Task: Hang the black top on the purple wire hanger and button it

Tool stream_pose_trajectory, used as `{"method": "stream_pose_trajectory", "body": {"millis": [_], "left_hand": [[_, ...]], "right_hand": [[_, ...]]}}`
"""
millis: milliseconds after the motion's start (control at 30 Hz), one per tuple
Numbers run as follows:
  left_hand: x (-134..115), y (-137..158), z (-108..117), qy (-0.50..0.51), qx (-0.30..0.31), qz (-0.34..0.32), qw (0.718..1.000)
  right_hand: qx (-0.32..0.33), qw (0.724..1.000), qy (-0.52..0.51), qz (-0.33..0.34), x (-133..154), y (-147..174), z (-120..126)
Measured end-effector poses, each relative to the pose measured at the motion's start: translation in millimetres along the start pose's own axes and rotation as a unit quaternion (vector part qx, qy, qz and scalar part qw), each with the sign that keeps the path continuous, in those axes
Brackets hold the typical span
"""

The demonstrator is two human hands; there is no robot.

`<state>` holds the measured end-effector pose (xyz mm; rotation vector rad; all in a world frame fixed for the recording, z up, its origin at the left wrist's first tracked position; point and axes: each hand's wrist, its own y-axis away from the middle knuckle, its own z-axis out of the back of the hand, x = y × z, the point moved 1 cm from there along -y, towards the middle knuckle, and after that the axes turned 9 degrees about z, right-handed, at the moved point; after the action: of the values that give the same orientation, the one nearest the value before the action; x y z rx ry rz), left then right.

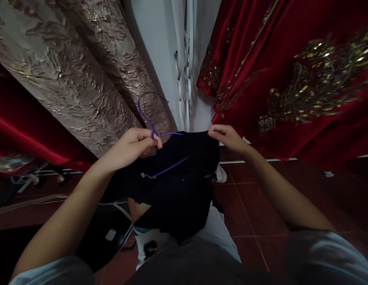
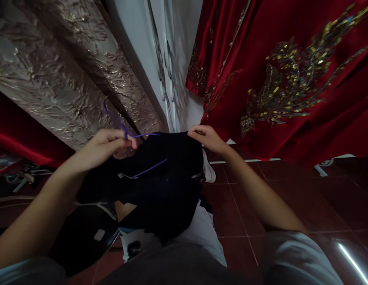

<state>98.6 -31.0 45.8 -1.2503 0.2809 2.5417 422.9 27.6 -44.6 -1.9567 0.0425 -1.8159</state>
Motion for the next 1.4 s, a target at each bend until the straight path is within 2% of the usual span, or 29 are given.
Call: {"method": "stream_pose_trajectory", "body": {"millis": [67,167,233,300,367,400,433,500,567,600,667,767,933,1033,1100,1167,1300,1400], "left_hand": [[11,-10,7,-0.020,-0.087,-0.021,0.996],[20,-21,11,-0.057,-0.252,-0.082,0.963],[19,-20,9,-0.078,-0.369,-0.138,0.916],[15,-13,2,-0.119,-0.464,-0.191,0.857],[14,-5,-8,-0.178,-0.509,-0.243,0.806],[14,-3,-14,-0.207,-0.505,-0.266,0.795],[16,-2,-21,-0.232,-0.480,-0.282,0.798],[21,-5,-34,-0.265,-0.381,-0.285,0.839],[30,-13,-46,-0.295,-0.261,-0.234,0.889],[34,-18,-52,-0.312,-0.210,-0.198,0.905],[43,-26,-63,-0.348,-0.149,-0.128,0.917],[51,-32,-78,-0.352,-0.134,-0.078,0.923],[41,-34,-101,-0.281,-0.153,-0.112,0.941],[36,-43,-110,-0.320,-0.122,-0.036,0.939],[40,-50,-113,-0.357,-0.103,0.031,0.928],[47,-55,-114,-0.359,-0.088,0.065,0.927],[58,-50,-120,-0.206,-0.072,0.048,0.975],[55,-37,-132,-0.095,-0.127,-0.003,0.987]], "right_hand": [[-0.013,1.000,-0.020,-0.009,4,-5,6],[-0.116,0.991,-0.048,0.039,22,-29,12],[-0.192,0.975,-0.056,0.098,38,-54,16],[-0.236,0.959,-0.061,0.144,51,-77,20],[-0.257,0.951,-0.067,0.160,58,-87,23],[-0.268,0.947,-0.071,0.162,59,-87,24],[-0.280,0.943,-0.072,0.165,58,-82,24],[-0.310,0.931,-0.069,0.180,55,-62,22],[-0.339,0.918,-0.061,0.196,51,-37,18],[-0.352,0.912,-0.060,0.201,49,-25,17],[-0.366,0.906,-0.062,0.206,49,-8,17],[-0.364,0.909,-0.043,0.197,50,-3,22],[-0.386,0.905,-0.026,0.180,39,-15,28],[-0.379,0.911,-0.025,0.160,29,-18,28],[-0.360,0.919,-0.037,0.155,23,-19,32],[-0.350,0.921,-0.060,0.160,17,-20,38],[-0.360,0.920,-0.055,0.146,14,-10,40],[-0.393,0.904,0.049,0.162,19,20,9]]}}
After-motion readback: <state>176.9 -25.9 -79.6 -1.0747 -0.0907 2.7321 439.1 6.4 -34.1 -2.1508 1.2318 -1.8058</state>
